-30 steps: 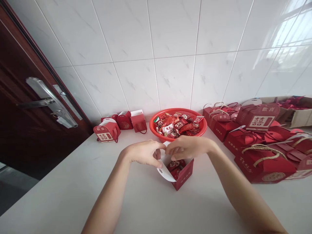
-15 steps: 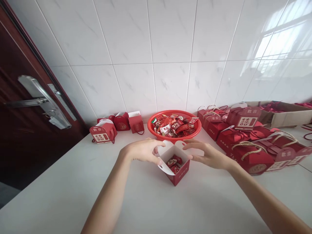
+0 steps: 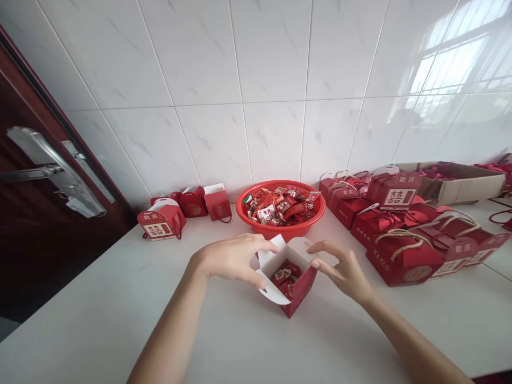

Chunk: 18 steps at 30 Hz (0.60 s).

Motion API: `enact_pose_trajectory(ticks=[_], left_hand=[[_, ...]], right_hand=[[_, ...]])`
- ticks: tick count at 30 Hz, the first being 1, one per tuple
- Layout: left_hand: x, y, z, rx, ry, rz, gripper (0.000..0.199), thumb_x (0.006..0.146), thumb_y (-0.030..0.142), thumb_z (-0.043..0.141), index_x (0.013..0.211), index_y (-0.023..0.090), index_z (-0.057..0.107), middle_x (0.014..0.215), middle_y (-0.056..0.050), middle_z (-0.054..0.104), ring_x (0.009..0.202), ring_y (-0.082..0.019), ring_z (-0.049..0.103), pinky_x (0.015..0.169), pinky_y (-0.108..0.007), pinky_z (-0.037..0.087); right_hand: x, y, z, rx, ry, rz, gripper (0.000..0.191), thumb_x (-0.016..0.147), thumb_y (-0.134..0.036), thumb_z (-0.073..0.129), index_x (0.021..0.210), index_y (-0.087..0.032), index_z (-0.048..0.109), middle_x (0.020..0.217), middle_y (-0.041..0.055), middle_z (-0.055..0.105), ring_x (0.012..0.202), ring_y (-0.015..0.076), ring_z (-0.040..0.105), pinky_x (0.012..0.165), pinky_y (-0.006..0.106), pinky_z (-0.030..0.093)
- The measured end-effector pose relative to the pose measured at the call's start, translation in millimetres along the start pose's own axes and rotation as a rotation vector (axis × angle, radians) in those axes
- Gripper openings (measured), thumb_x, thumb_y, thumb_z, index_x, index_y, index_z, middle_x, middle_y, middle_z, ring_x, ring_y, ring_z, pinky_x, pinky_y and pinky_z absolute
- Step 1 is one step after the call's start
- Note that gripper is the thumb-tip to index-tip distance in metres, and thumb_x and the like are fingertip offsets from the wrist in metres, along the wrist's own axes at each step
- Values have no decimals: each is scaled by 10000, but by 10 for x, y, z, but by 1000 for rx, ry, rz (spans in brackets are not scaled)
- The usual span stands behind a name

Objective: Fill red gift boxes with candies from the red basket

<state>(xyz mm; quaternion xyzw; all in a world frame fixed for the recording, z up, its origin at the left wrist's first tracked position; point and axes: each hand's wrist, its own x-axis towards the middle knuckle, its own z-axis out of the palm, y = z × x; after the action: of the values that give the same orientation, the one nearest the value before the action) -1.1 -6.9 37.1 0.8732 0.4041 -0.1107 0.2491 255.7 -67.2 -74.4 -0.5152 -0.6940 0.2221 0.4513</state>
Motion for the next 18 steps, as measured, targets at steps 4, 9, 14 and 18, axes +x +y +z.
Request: enact_pose_trajectory(ticks=[4, 9, 14, 18], left_hand=[[19, 149, 61, -6, -37, 144, 691, 772, 431, 750, 1421, 332, 537, 1331, -35, 609, 1263, -278, 528, 952, -296, 438], [97, 233, 110, -102, -88, 274, 787, 777, 339, 735, 1501, 364, 428, 1293, -25, 650, 1192, -263, 596, 884, -277, 477], [159, 249, 155, -106, -62, 264, 708, 806, 550, 700, 1442, 293, 526, 1351, -67, 640, 1211, -289, 599, 901, -300, 485], [179, 229, 166, -105, -65, 286, 734, 734, 624, 748, 1368, 285, 598, 1344, -62, 647, 1201, -301, 601, 898, -306, 484]], right_hand=[[-47, 10, 48, -41, 86, 16, 350, 870, -586, 639, 850, -238, 666, 906, 60, 748, 881, 258, 696, 821, 357, 531], [-75, 39, 172, -85, 108, 4, 188, 933, -414, 574, 921, -231, 617, 937, 50, 731, 778, 206, 678, 715, 320, 534], [-97, 80, 247, -73, 153, -98, 106, 957, -292, 535, 1005, -241, 615, 976, 32, 737, 866, 194, 708, 786, 314, 559], [-131, 108, 275, -71, 192, -138, 257, 966, -256, 537, 1223, -261, 546, 1077, 34, 729, 951, 185, 711, 825, 310, 571]])
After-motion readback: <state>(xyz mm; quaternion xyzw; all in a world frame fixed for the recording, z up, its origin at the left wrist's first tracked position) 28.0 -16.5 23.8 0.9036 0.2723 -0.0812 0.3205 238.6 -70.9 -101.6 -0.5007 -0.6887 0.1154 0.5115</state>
